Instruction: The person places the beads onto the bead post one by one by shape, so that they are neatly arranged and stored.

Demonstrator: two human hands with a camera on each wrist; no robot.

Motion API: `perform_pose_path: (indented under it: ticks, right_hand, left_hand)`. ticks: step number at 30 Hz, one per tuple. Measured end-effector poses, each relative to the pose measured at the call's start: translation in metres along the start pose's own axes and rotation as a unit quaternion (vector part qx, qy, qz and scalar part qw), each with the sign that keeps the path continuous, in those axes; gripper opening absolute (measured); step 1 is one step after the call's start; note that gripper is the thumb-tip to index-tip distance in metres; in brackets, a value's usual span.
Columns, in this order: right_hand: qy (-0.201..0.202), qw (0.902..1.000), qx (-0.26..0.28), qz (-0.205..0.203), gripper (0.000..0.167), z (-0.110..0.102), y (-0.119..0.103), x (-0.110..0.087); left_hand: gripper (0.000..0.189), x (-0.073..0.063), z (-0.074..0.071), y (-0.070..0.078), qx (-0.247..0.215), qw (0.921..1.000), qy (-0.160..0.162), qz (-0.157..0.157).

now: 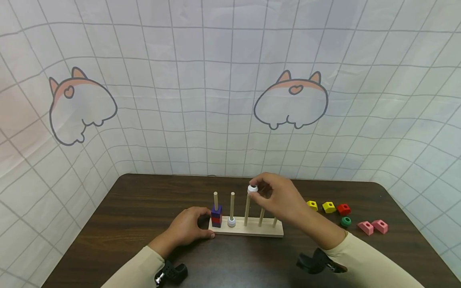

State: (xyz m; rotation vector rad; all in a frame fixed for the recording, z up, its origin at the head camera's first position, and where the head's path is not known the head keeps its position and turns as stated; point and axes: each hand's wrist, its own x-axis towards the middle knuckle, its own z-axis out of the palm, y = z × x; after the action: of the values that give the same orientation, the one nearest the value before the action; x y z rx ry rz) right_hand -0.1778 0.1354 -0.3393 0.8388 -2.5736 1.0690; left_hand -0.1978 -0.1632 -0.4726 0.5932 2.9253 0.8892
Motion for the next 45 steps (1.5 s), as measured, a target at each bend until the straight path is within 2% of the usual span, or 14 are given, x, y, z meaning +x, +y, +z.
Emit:
perform_pose_path:
  ticks: [20, 28, 38, 45]
  right_hand:
    - [0.005, 0.9994, 0.033, 0.006, 0.023, 0.02, -0.009, 0.013]
    - [0.015, 0.9981, 0.056, 0.023, 0.024, 0.03, -0.014, 0.016]
    - [0.03, 0.998, 0.044, 0.034, 0.024, 0.041, -0.019, 0.018]
    - [0.028, 0.9962, 0.05, 0.066, 0.025, 0.053, -0.017, 0.014]
  left_hand:
    - [0.058, 0.003, 0.001, 0.0, -0.008, 1.0, 0.001, -0.002]
    - [0.058, 0.003, 0.0, 0.0, -0.013, 0.9999, -0.001, 0.002]
    - [0.057, 0.003, 0.001, -0.002, -0.013, 0.9999, 0.001, 0.007]
    - [0.057, 0.003, 0.0, -0.001, -0.013, 0.9999, 0.0, 0.001]
